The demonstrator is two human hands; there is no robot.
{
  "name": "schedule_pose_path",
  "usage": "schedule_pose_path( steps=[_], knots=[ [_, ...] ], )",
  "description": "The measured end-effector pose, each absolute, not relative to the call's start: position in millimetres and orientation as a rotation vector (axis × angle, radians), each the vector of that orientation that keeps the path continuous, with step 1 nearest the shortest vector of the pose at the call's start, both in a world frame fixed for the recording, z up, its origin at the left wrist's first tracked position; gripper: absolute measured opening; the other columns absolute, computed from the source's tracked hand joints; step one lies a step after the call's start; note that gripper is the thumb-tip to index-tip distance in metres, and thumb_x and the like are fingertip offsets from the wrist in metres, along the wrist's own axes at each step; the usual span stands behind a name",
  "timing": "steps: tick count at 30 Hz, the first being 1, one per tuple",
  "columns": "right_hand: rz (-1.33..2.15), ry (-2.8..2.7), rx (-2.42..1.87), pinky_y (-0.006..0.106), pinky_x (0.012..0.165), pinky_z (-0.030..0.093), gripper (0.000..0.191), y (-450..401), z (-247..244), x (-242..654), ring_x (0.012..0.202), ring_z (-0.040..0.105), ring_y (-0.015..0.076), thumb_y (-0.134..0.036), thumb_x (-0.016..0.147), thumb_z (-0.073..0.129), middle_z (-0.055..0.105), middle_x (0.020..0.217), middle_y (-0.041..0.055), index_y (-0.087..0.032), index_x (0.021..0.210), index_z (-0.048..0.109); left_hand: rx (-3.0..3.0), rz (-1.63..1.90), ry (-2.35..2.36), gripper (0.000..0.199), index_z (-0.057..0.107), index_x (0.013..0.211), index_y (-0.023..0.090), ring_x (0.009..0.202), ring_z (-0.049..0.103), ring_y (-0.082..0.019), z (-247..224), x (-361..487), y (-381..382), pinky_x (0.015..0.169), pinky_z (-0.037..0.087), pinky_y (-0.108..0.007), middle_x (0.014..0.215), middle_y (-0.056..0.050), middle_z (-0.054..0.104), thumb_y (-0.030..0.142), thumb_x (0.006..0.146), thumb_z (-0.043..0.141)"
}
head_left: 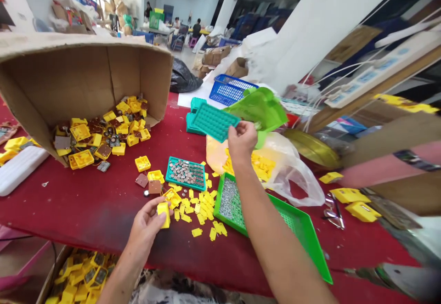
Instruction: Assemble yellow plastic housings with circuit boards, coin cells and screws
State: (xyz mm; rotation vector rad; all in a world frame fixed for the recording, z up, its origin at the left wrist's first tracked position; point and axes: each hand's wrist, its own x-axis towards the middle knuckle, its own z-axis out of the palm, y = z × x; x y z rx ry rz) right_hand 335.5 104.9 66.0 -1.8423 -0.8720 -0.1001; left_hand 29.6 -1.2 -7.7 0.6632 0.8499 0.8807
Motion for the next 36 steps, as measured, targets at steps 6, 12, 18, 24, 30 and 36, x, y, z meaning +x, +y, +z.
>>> schedule_pose_path(
  steps=[6, 12, 18, 24, 30, 36],
  knots=[
    [-0.317, -0.969, -1.961, 0.043, 0.094, 0.052, 0.03, 154, 106, 362, 0.107, 0.06, 0.0199, -0.038, 0.095, 0.055, 0.061, 0.12, 0.0091, -0.017, 0.116, 0.06, 0.651, 0.919, 0.849, 0.051, 0.071, 0.108, 0.017, 0.093, 0.071, -0.024, -3, 31, -5, 0.082, 0.052, -0.029, 0.108, -0.013, 0.073, 0.04, 0.065, 0.086],
    [-0.405, -1.167, -2.083, 0.045, 0.095, 0.052, 0.035, 198, 109, 383, 0.111, 0.059, 0.0221, -0.039, 0.094, 0.056, 0.058, 0.126, 0.0103, -0.017, 0.123, 0.057, 0.631, 0.906, 0.871, 0.055, 0.071, 0.106, 0.018, 0.092, 0.071, -0.026, -6, 31, -4, 0.082, 0.052, -0.032, 0.107, -0.014, 0.073, 0.045, 0.061, 0.087],
    [-0.332, -1.431, -2.244, 0.044, 0.094, 0.053, 0.034, 235, 86, 387, 0.111, 0.059, 0.0214, -0.038, 0.094, 0.056, 0.057, 0.128, 0.0103, -0.018, 0.123, 0.058, 0.614, 0.901, 0.898, 0.061, 0.072, 0.107, 0.018, 0.093, 0.07, -0.029, -13, 32, -4, 0.081, 0.052, -0.034, 0.109, -0.016, 0.072, 0.048, 0.056, 0.088],
    [-0.239, -1.577, -2.444, 0.044, 0.091, 0.054, 0.038, 255, 47, 384, 0.108, 0.06, 0.0219, -0.038, 0.093, 0.059, 0.059, 0.123, 0.0107, -0.015, 0.123, 0.057, 0.558, 0.893, 0.896, 0.058, 0.073, 0.106, 0.02, 0.091, 0.07, -0.028, -14, 32, -5, 0.084, 0.052, -0.035, 0.108, -0.015, 0.073, 0.047, 0.057, 0.088],
    [-0.24, -1.652, -2.555, 0.044, 0.091, 0.054, 0.039, 259, 33, 385, 0.108, 0.06, 0.0224, -0.039, 0.093, 0.059, 0.059, 0.123, 0.011, -0.014, 0.123, 0.057, 0.519, 0.891, 0.903, 0.056, 0.075, 0.104, 0.021, 0.09, 0.07, -0.026, -13, 32, -5, 0.082, 0.053, -0.033, 0.105, -0.014, 0.074, 0.045, 0.056, 0.089],
    [-0.343, -1.63, -2.606, 0.042, 0.088, 0.055, 0.038, 264, 50, 394, 0.105, 0.061, 0.021, -0.038, 0.093, 0.058, 0.06, 0.121, 0.0103, -0.015, 0.123, 0.056, 0.527, 0.881, 0.894, 0.056, 0.075, 0.105, 0.02, 0.09, 0.07, -0.025, -12, 31, -5, 0.081, 0.052, -0.031, 0.106, -0.014, 0.074, 0.045, 0.057, 0.089]
  ],
)
